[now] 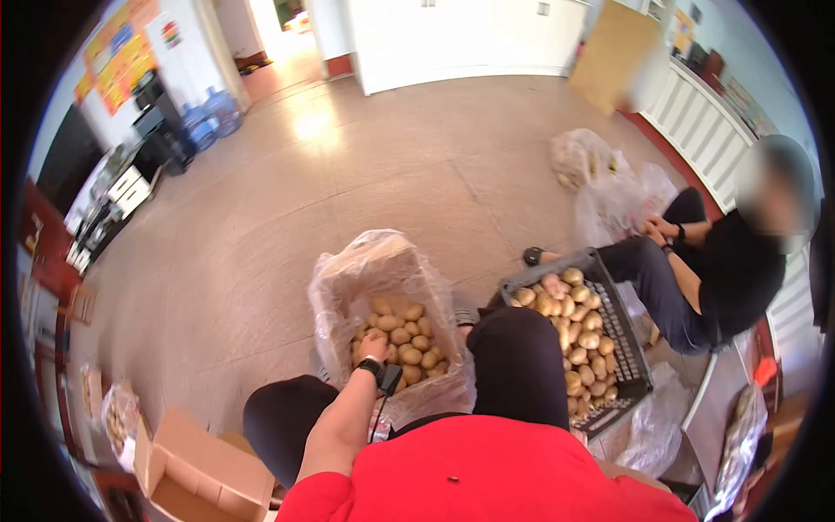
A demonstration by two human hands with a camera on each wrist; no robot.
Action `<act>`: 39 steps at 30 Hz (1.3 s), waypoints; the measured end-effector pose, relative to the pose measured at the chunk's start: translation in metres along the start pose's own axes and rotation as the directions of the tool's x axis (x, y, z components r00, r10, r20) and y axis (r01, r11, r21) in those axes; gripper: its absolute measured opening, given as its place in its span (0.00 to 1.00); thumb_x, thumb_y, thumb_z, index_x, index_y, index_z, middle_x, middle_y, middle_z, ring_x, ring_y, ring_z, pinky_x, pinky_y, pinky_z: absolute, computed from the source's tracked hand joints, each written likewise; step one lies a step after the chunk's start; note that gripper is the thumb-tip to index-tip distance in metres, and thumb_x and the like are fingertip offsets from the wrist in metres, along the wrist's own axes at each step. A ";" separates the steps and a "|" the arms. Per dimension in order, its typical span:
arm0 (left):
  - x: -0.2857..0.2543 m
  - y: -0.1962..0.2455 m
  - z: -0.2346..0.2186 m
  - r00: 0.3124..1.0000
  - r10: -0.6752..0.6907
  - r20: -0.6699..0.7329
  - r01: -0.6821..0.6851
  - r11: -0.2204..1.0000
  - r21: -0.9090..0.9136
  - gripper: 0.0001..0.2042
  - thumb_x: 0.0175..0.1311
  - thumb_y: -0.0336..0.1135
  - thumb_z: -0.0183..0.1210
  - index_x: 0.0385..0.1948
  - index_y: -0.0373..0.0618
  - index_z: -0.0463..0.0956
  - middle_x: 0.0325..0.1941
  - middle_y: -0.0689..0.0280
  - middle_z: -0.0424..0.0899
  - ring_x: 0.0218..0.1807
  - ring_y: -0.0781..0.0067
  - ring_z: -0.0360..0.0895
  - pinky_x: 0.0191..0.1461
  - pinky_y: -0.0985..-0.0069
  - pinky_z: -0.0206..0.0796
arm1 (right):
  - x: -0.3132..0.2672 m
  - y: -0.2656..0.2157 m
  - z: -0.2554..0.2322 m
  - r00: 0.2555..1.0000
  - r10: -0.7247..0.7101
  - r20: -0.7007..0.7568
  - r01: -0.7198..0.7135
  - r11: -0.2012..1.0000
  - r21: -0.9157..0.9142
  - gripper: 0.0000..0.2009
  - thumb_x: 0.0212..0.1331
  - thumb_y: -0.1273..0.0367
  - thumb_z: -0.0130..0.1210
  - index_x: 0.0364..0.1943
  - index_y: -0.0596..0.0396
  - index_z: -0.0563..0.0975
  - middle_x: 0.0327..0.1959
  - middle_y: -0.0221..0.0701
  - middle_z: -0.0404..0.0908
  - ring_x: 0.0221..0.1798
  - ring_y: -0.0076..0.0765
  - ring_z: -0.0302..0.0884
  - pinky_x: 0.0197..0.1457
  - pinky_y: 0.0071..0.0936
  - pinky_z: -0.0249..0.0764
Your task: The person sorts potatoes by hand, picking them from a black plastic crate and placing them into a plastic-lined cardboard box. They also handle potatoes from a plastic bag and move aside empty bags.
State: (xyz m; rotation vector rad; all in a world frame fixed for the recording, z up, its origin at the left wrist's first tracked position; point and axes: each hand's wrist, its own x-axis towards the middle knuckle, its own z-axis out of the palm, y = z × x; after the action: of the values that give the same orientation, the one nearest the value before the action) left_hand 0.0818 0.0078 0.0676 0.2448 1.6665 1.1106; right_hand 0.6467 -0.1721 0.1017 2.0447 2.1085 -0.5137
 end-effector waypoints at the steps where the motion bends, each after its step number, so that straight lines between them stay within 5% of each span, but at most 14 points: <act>1: 0.004 -0.003 0.000 1.000 -0.012 0.007 0.011 0.995 0.102 0.21 0.57 0.31 0.52 0.55 0.45 0.67 0.38 0.60 0.74 0.33 0.68 0.73 0.31 0.72 0.73 | -0.008 -0.017 -0.026 0.996 0.003 -0.084 -0.008 0.998 -0.055 0.19 0.53 0.56 0.49 0.47 0.48 0.68 0.24 0.42 0.78 0.31 0.53 0.78 0.33 0.48 0.72; 2: 0.007 -0.006 0.002 1.000 -0.026 -0.004 0.026 0.994 0.109 0.18 0.58 0.34 0.52 0.52 0.45 0.70 0.36 0.61 0.75 0.32 0.68 0.74 0.31 0.71 0.73 | -0.007 -0.015 -0.024 0.996 -0.057 0.063 0.057 0.998 0.004 0.17 0.52 0.58 0.48 0.45 0.48 0.68 0.25 0.41 0.78 0.32 0.52 0.78 0.32 0.48 0.72; 3: 0.006 -0.007 0.006 1.000 0.011 -0.008 -0.010 0.996 0.093 0.15 0.57 0.34 0.53 0.45 0.42 0.74 0.29 0.62 0.78 0.23 0.71 0.75 0.22 0.74 0.70 | -0.015 -0.045 -0.073 0.999 -0.033 0.018 0.031 0.995 0.098 0.14 0.52 0.60 0.47 0.41 0.50 0.69 0.27 0.41 0.79 0.33 0.52 0.78 0.33 0.49 0.72; 6: 0.032 -0.015 0.012 0.967 0.235 0.102 -0.250 0.950 0.186 0.11 0.61 0.39 0.53 0.26 0.41 0.74 0.19 0.65 0.76 0.17 0.74 0.73 0.18 0.78 0.65 | -0.017 -0.060 -0.088 0.995 0.043 0.093 -0.056 0.988 0.142 0.10 0.56 0.64 0.42 0.34 0.52 0.73 0.30 0.42 0.80 0.37 0.50 0.79 0.36 0.46 0.73; 7: 0.007 0.007 0.023 0.969 0.188 0.162 -0.210 0.969 0.132 0.13 0.64 0.40 0.51 0.22 0.42 0.71 0.15 0.66 0.73 0.15 0.76 0.69 0.15 0.78 0.58 | -0.014 -0.051 -0.067 0.999 0.030 0.029 -0.034 0.985 0.171 0.11 0.56 0.62 0.43 0.33 0.52 0.74 0.29 0.43 0.81 0.36 0.50 0.79 0.36 0.46 0.73; 10: -0.054 0.061 0.058 0.932 0.296 0.209 -0.348 0.894 0.281 0.10 0.64 0.36 0.50 0.24 0.43 0.71 0.14 0.68 0.70 0.13 0.79 0.65 0.15 0.80 0.56 | -0.015 -0.056 -0.081 0.978 0.099 0.186 -0.127 0.981 0.148 0.15 0.55 0.58 0.46 0.39 0.51 0.73 0.33 0.44 0.80 0.40 0.50 0.79 0.40 0.44 0.73; 12: -0.079 0.092 0.076 0.811 0.531 0.245 -0.581 0.779 0.234 0.04 0.60 0.27 0.48 0.26 0.43 0.72 0.17 0.69 0.71 0.16 0.80 0.66 0.16 0.81 0.57 | -0.017 -0.059 -0.081 0.987 0.099 0.130 -0.116 0.984 0.133 0.12 0.55 0.61 0.45 0.36 0.53 0.75 0.31 0.43 0.81 0.37 0.48 0.80 0.37 0.43 0.74; 16: -0.108 0.169 0.090 0.581 0.691 0.429 -0.788 0.609 0.086 0.07 0.56 0.23 0.44 0.27 0.43 0.72 0.23 0.70 0.72 0.21 0.82 0.66 0.25 0.84 0.60 | -0.015 -0.057 -0.073 0.991 0.106 0.083 -0.115 0.986 0.121 0.11 0.56 0.66 0.44 0.32 0.54 0.77 0.29 0.41 0.82 0.35 0.46 0.81 0.36 0.41 0.76; 23: -0.278 0.308 0.101 0.310 0.861 0.404 -0.922 0.376 -0.095 0.07 0.62 0.36 0.51 0.26 0.44 0.70 0.33 0.68 0.76 0.34 0.80 0.68 0.40 0.82 0.60 | -0.012 -0.056 -0.073 0.984 0.116 0.134 -0.129 0.987 0.097 0.11 0.56 0.66 0.44 0.33 0.54 0.78 0.30 0.41 0.82 0.36 0.46 0.81 0.37 0.41 0.76; 25: -0.310 0.322 0.091 0.262 0.879 0.399 -0.931 0.340 -0.137 0.08 0.62 0.37 0.51 0.28 0.44 0.71 0.35 0.68 0.76 0.35 0.80 0.69 0.41 0.83 0.60 | -0.008 -0.047 -0.061 0.964 0.103 0.244 -0.127 0.988 0.085 0.15 0.59 0.57 0.42 0.44 0.49 0.69 0.35 0.42 0.81 0.42 0.49 0.79 0.41 0.43 0.73; 29: -0.361 0.331 0.069 0.041 0.963 0.265 -0.990 0.075 -0.119 0.08 0.63 0.38 0.50 0.32 0.44 0.70 0.37 0.65 0.73 0.46 0.73 0.68 0.51 0.75 0.58 | -0.014 -0.056 -0.079 0.953 0.128 0.276 -0.157 0.984 0.084 0.16 0.57 0.57 0.43 0.45 0.48 0.69 0.34 0.42 0.81 0.42 0.49 0.79 0.42 0.43 0.73; 33: -0.387 0.327 0.047 -0.163 0.959 0.232 -0.957 -0.096 -0.273 0.08 0.62 0.39 0.50 0.31 0.44 0.68 0.32 0.65 0.68 0.52 0.62 0.64 0.57 0.66 0.52 | -0.013 -0.051 -0.067 0.992 0.053 0.116 -0.058 0.998 0.037 0.10 0.57 0.64 0.44 0.39 0.49 0.73 0.29 0.39 0.82 0.36 0.46 0.81 0.34 0.41 0.76; 36: -0.385 0.319 0.024 -0.226 0.934 0.276 -0.857 -0.055 -0.513 0.09 0.64 0.40 0.49 0.31 0.46 0.64 0.36 0.63 0.66 0.55 0.65 0.61 0.58 0.70 0.49 | -0.013 -0.046 -0.060 0.996 0.035 0.083 -0.036 0.999 0.011 0.10 0.57 0.66 0.43 0.41 0.48 0.71 0.28 0.39 0.81 0.34 0.45 0.81 0.33 0.40 0.76; 39: -0.414 0.307 0.030 -0.163 0.974 0.159 -0.855 -0.059 -0.516 0.12 0.63 0.41 0.50 0.22 0.49 0.59 0.30 0.66 0.60 0.45 0.70 0.59 0.51 0.74 0.49 | -0.010 -0.047 -0.061 0.994 0.080 0.078 -0.083 0.996 0.045 0.12 0.57 0.62 0.43 0.41 0.47 0.72 0.28 0.40 0.81 0.34 0.47 0.81 0.33 0.42 0.75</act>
State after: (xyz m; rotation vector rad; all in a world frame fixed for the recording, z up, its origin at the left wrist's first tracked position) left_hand 0.1687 -0.0735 0.5695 1.7501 0.5061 2.0576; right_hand 0.6084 -0.1605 0.1677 2.0920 1.9796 -0.6244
